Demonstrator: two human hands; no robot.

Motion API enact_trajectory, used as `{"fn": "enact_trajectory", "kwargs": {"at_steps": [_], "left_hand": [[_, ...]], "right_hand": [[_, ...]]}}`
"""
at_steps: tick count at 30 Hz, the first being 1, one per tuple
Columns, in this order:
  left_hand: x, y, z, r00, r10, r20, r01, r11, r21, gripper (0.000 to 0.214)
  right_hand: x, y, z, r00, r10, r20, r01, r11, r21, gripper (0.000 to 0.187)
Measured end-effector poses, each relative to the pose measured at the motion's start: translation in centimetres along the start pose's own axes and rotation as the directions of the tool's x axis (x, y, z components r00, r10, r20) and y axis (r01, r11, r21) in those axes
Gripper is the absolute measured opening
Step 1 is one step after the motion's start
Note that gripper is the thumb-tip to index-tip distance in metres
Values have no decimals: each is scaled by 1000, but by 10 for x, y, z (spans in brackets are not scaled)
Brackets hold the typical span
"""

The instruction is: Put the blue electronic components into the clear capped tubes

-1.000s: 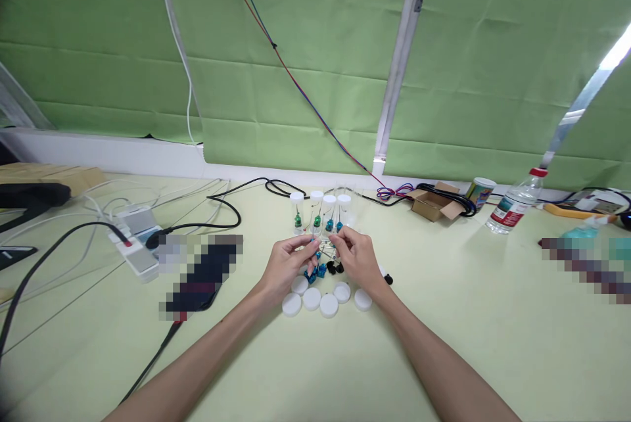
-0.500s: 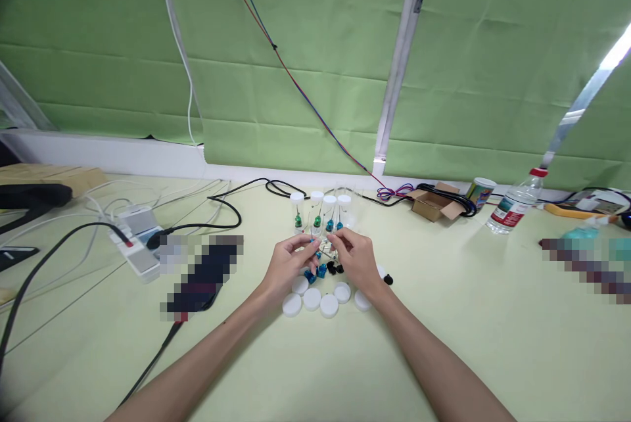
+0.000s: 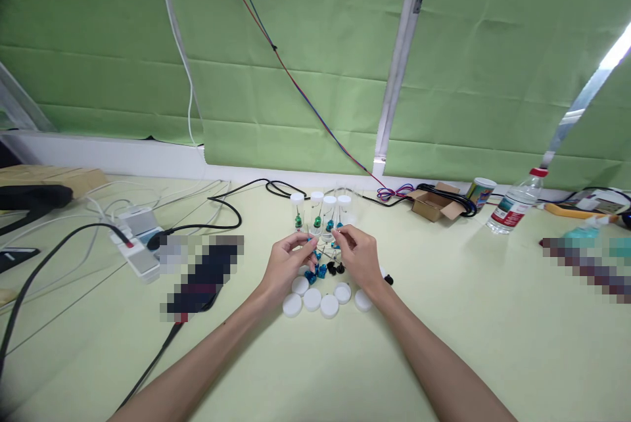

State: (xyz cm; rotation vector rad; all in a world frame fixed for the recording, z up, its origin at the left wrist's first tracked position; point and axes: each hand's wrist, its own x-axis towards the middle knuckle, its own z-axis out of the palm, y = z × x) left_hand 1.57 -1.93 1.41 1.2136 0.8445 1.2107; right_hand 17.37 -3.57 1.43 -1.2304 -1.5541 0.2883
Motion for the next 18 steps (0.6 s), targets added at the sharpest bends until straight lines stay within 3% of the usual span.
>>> {"fn": "enact_trajectory", "kwargs": {"at_steps": [3,10,18], "left_hand": [[2,-6,-2,998,55,-25,-53,996,67,35],[0,-9,-4,990,143,-18,-136,968,209,40],[-9,1,1,976,214,23,-211,931,298,44]], "right_hand": [[2,7,1,1000,-13,19,15,993,-115,33],[1,20,4,978,74,196,6,925,-380,39],[0,20,2,960,125,250,23,857,-515,33]]}}
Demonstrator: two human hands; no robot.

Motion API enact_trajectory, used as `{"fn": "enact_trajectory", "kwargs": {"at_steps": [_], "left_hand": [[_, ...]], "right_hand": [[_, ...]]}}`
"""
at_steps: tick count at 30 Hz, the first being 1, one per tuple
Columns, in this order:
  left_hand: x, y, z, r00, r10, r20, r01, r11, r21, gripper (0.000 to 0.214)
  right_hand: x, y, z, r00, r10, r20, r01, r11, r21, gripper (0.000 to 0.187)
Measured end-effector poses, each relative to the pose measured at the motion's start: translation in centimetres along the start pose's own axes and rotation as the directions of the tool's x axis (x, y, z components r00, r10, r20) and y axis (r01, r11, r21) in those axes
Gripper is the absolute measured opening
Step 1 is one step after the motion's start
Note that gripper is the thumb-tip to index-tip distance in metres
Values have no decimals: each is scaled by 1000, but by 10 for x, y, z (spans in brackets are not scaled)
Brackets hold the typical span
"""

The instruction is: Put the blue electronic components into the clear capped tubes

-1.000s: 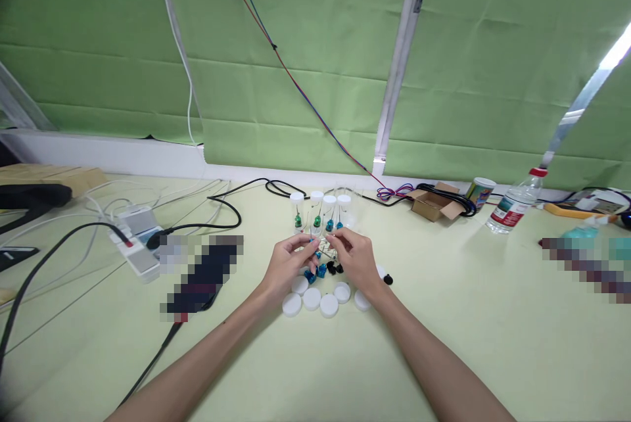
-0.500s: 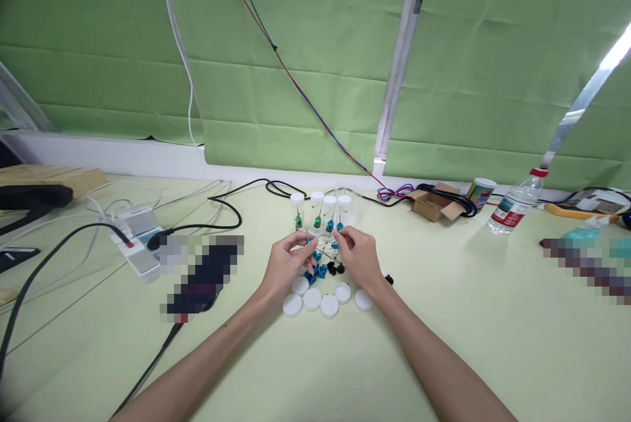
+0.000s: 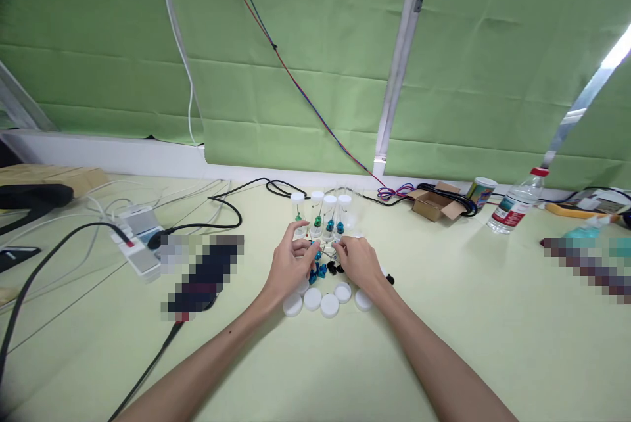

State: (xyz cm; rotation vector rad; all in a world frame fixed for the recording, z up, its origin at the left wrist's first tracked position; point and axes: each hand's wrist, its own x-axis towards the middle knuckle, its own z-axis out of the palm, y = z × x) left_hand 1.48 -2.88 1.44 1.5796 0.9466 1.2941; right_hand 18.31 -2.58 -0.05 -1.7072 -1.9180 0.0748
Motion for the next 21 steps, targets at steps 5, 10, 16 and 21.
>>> {"fn": "enact_trajectory", "kwargs": {"at_steps": [5,10,16,21], "left_hand": [[3,-7,0,999,-28,41,28,999,-15,33],[7,-12,-1,991,-127,46,132,983,-126,36],[9,-9,0,981,-180,70,190,963,-190,32],[8,-10,0,970,-232,71,241,948,-206,32]], "right_hand": [[0,2,1,1000,-9,-3,9,1000,13,21],[1,1,-3,1000,-23,-19,24,998,63,19],[1,1,-20,982,-143,120,138,989,52,12],[2,5,-33,953,-216,211,201,975,94,15]]}}
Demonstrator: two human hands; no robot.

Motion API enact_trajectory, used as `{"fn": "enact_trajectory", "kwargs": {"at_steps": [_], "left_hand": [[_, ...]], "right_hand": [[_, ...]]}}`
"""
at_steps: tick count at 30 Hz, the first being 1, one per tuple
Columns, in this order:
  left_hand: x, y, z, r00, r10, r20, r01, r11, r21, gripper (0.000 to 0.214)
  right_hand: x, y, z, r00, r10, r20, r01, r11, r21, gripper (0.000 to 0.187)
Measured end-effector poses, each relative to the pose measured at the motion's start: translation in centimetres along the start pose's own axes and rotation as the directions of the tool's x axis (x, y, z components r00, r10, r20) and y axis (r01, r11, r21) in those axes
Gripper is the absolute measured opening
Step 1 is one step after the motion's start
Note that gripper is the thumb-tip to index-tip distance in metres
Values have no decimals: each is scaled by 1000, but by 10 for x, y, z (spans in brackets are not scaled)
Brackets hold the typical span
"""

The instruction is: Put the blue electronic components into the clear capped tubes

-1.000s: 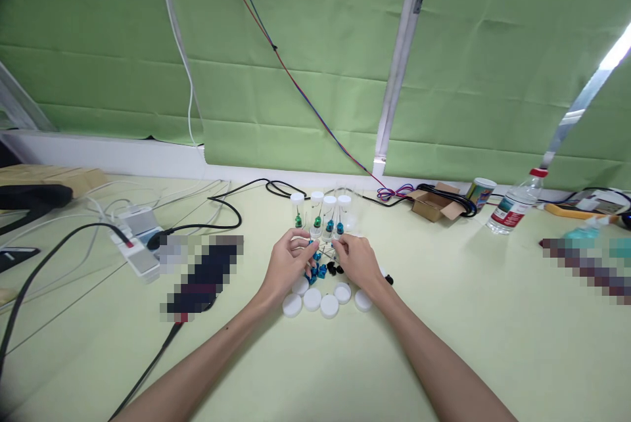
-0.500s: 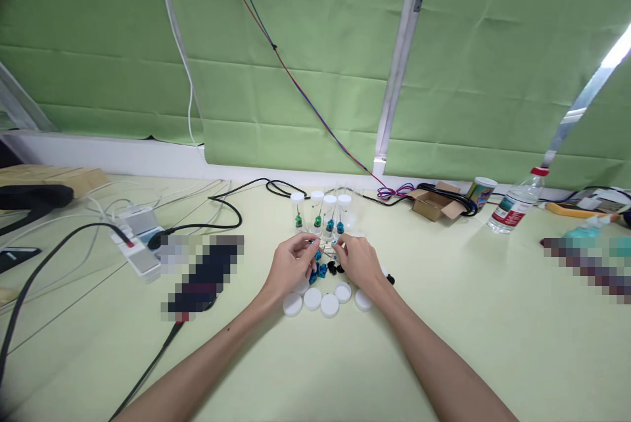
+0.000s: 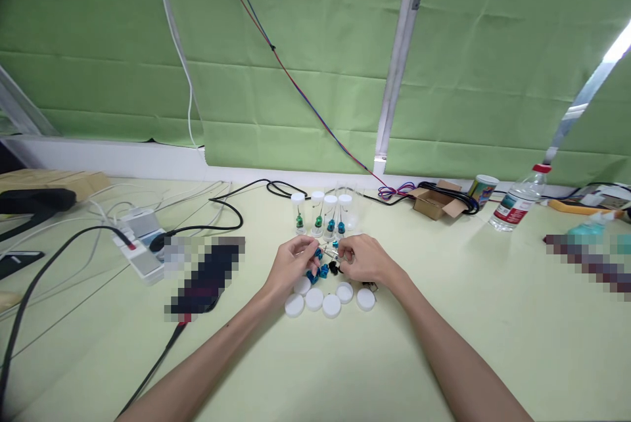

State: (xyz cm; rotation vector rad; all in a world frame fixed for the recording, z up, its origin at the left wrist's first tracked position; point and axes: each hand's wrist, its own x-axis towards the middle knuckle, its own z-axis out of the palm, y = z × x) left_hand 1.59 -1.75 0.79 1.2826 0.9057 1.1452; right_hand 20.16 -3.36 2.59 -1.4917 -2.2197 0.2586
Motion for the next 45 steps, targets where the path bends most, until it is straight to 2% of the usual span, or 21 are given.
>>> {"fn": "enact_trajectory", "kwargs": {"at_steps": [6,17,22,29,34,41,45], "left_hand": [[2,-4,0,1000,-13,-8,13,1000,-23,32],[2,-4,1,999,-29,-27,28,999,-33,30],[2,-5,1,999,-43,-22,42,998,-43,31],[3,-6,0,998,-49,-39,47,998,-33,29],[4,-5,0,998,-40,-53,38,999,-28,26],[5,-6,0,998,-18,-60,14,998,-62,27],[5,-7,-1,998,-8,-67,4,998,-62,26]], "right_hand": [[-1,8,-4,987,-99,130,92,994,56,19],[-1,9,-1,980,-142,141,126,985,115,12],[0,11,0,978,-139,158,100,968,228,9],[3,16,2,984,-123,128,89,967,239,10],[6,14,4,994,-109,-26,111,957,267,10],[8,6,15,990,-66,-126,122,853,507,11],[8,-1,19,998,21,-56,24,713,701,17]]}}
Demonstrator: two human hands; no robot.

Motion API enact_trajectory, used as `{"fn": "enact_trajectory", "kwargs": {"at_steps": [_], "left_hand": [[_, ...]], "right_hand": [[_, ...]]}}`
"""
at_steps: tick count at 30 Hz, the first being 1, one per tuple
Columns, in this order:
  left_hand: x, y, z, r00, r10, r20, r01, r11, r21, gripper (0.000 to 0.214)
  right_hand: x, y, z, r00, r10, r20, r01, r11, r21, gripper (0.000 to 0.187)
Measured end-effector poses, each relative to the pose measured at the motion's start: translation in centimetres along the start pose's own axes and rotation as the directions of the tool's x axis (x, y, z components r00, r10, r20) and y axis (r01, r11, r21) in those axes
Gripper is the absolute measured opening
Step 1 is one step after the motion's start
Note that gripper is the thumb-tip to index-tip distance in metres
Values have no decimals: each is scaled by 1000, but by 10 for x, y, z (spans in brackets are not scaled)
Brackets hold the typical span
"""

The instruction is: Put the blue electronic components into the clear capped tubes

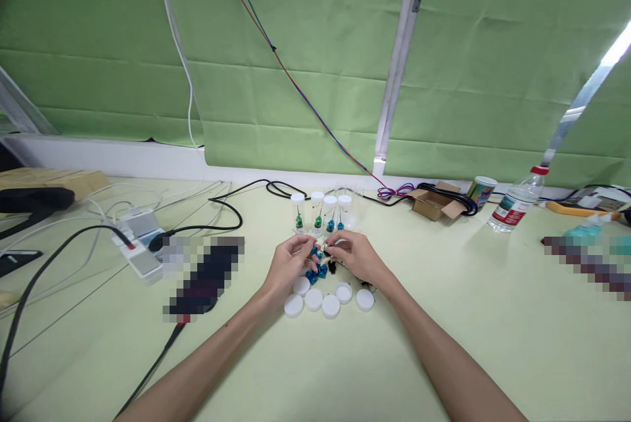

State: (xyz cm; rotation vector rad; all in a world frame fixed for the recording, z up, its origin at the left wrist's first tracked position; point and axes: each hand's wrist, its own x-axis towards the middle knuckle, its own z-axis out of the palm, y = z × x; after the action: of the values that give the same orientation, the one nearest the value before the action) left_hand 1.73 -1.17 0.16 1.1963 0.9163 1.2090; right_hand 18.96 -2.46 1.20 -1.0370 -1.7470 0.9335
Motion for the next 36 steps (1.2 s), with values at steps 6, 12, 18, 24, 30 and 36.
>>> {"fn": "enact_trajectory", "kwargs": {"at_steps": [6,12,18,24,30,36], "left_hand": [[-1,2,-1,1000,23,1,-23,998,64,27],[-2,3,-1,1000,16,-2,-16,999,32,26],[-1,1,-1,1000,29,-9,-29,999,15,23],[-2,4,-1,999,30,-22,-31,1000,-4,23],[-2,3,-1,999,27,-31,-27,1000,-11,22],[-1,1,-2,999,49,-17,-49,999,24,23]], "right_hand": [[1,-1,7,998,56,-2,-55,990,130,25],[1,2,13,996,93,-8,-90,981,169,27],[0,-1,18,990,140,32,-143,958,250,28],[-1,0,18,986,162,42,-167,940,298,28],[-2,1,17,986,140,89,-160,942,294,35],[-3,-4,19,977,181,114,-207,932,298,42]]}}
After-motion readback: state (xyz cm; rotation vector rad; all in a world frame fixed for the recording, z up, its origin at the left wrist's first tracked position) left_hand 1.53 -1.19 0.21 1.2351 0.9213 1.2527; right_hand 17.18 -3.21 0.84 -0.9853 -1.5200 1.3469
